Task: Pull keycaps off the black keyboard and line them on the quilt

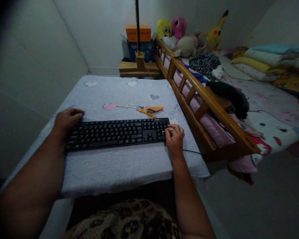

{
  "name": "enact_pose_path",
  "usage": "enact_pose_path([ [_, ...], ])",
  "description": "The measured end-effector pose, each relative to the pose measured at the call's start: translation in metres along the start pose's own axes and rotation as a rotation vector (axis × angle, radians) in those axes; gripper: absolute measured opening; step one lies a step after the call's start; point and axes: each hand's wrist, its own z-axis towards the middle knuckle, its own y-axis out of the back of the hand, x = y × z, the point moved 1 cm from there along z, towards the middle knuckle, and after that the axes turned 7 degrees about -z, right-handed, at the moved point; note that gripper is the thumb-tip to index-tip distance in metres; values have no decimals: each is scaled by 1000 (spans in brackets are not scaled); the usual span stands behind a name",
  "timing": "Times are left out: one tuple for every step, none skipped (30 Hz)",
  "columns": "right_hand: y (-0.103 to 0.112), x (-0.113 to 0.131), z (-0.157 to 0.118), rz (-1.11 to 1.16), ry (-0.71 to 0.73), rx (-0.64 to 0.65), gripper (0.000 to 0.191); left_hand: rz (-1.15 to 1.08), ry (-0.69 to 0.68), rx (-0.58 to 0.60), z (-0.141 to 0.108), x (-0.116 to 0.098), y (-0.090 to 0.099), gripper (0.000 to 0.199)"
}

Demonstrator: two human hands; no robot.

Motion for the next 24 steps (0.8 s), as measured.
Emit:
enact_pose_path([
  [0,0,0,1,5,6,15,-8,-2,0,0,1,0,43],
  [0,0,0,2,11,12,15,-16,-3,-3,1,2,-1,44],
  [0,1,0,4,18,18,15,-21,-4,-3,2,3,-1,44],
  [0,1,0,5,24,23,15,-23,-3,-1,2,4,-1,45],
  [-1,1,-1,7,29,28,15,-21,-3,2,3,5,-1,46],
  [-1,1,-1,8,32,31,15,-16,-4,5,3,5,-1,46],
  [-1,1,-1,9,34,34,16,-12,-5,6,3,5,-1,47],
  [-1,1,-1,10,38,40,16,-8,-7,7,3,5,-1,47],
  [-1,1,-1,11,42,45,16,-6,-7,8,2,4,-1,47],
  [-1,2,-1,13,47,49,16,-5,-8,7,2,4,-1,48],
  [-1,2,-1,14,52,53,16,-5,-9,7,1,3,0,47],
  [-1,3,-1,14,54,57,16,-3,-9,8,1,2,0,47],
  [-1,3,-1,14,54,59,16,2,-8,7,1,1,0,47],
  [-1,3,-1,12,49,59,15,6,-7,7,1,1,0,46],
  [-1,3,-1,10,44,58,15,10,-4,5,1,0,0,46],
  [-1,3,-1,9,37,55,15,10,-2,6,1,-1,1,45],
  [-1,3,-1,8,31,51,16,9,0,8,1,-1,1,44],
  [-1,3,-1,8,26,46,16,7,0,11,1,-1,1,44],
  [-1,3,0,6,23,39,16,5,-1,15,1,-2,1,43],
  [0,2,0,4,22,31,16,4,-1,18,1,-2,1,43],
  [0,2,0,1,21,22,16,5,-1,19,1,-2,1,43],
  [0,1,0,-3,21,14,16,7,3,20,1,-3,1,43],
  [1,1,0,-8,20,5,16,9,7,16,0,-3,1,43],
  [1,1,0,-13,19,-2,16,9,11,14,0,-3,0,43],
])
